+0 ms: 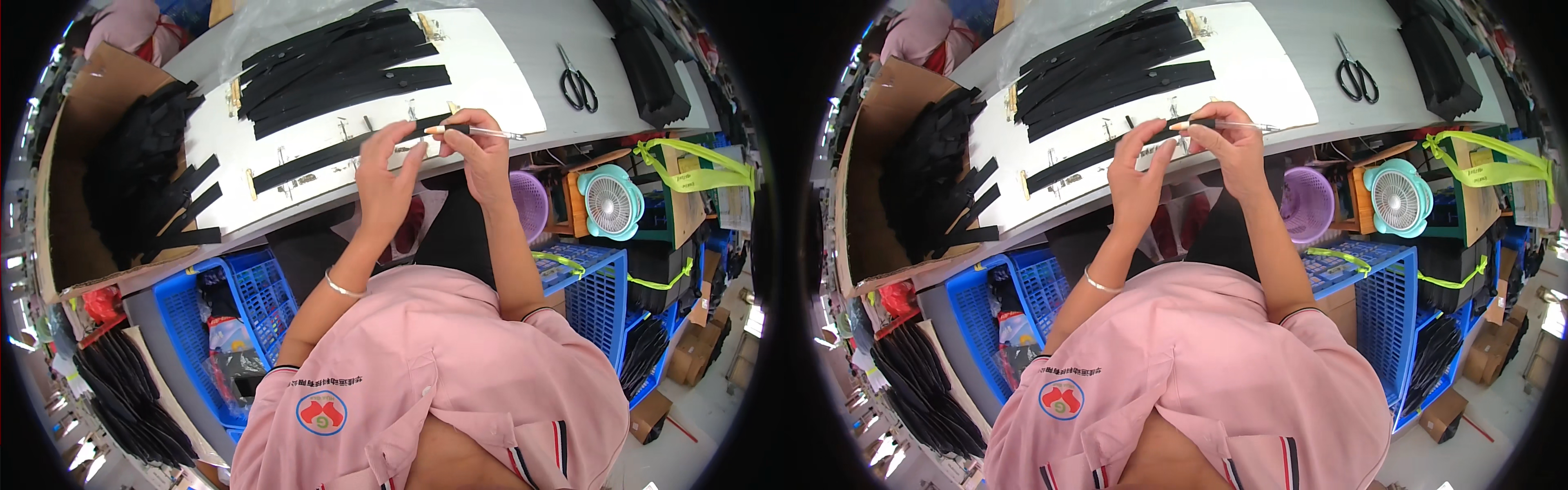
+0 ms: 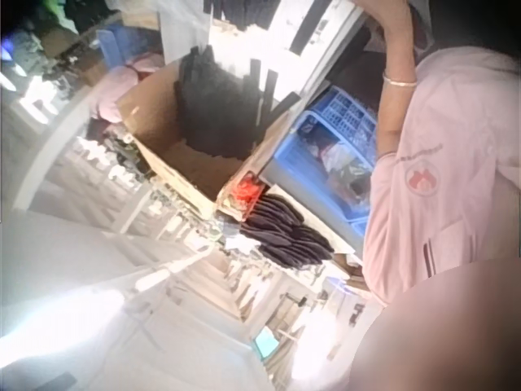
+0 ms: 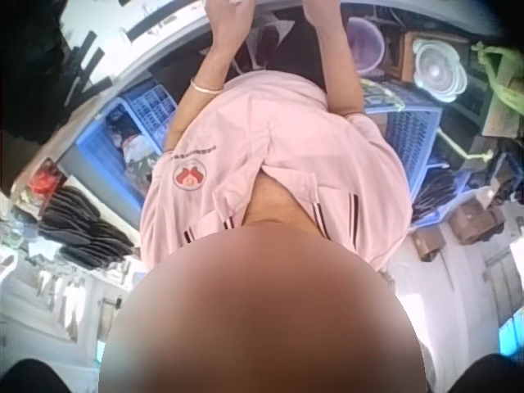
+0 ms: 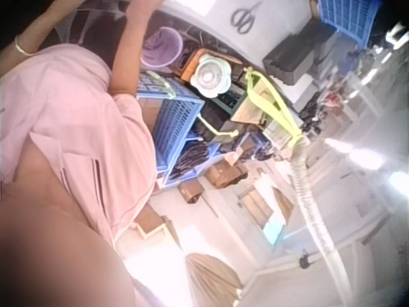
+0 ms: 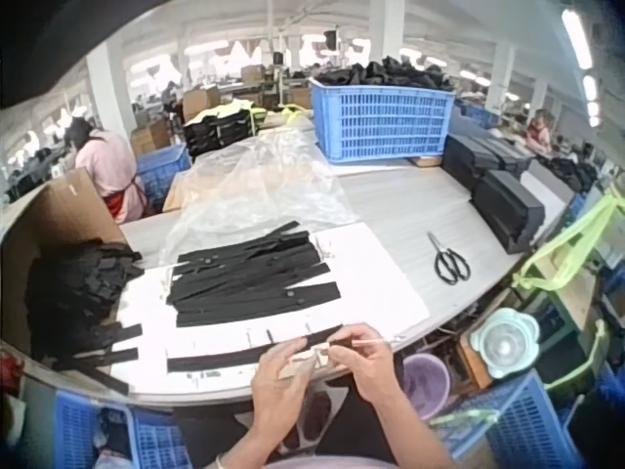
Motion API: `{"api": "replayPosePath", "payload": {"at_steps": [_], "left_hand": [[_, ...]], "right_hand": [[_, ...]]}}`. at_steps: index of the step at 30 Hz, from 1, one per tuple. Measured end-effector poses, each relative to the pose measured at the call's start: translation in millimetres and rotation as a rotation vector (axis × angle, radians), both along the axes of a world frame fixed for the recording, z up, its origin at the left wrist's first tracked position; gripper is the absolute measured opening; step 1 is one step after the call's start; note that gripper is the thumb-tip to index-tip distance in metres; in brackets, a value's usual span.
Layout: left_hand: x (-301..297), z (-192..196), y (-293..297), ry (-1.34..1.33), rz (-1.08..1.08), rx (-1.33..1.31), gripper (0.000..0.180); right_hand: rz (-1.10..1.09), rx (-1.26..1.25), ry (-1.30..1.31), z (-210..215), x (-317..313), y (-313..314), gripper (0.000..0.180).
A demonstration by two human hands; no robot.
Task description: Marking zipper components and attaching small parts using a jig on a workstation.
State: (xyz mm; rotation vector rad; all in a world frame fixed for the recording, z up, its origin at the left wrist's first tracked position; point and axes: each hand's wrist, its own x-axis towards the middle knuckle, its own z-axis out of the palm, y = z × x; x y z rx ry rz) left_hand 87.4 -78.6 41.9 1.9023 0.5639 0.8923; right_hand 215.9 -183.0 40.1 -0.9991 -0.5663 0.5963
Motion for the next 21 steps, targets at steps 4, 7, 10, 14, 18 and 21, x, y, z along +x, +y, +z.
{"api": "replayPosePath", "payload": {"at_steps": [4,7,10,14,18,21], "left_hand": [[-19,35,-31,-0.277,-0.226,-0.688,0.023],[-34,51,-40,-0.289,-0.251,-0.766,0.022],[-45,55,-49,-0.328,-0.222,-0.723,0.021],[-65,65,-63,-0.346,-0.238,-0.721,0.021],[-80,66,-75,-0.348,-0.279,-0.704,0.020],[-93,71,-84,-0.363,-0.307,-0.664,0.019]], "right_hand": [[0.016,0.098,0.048,13,-30,-12,0.021],[0.105,0.161,0.075,17,-42,-26,0.020],[0.127,0.174,0.048,24,-54,-40,0.019],[0.185,0.189,0.116,36,-71,-60,0.019],[0.161,0.202,0.134,35,-92,-71,0.018],[0.173,0.269,0.170,39,-107,-80,0.015]]}}
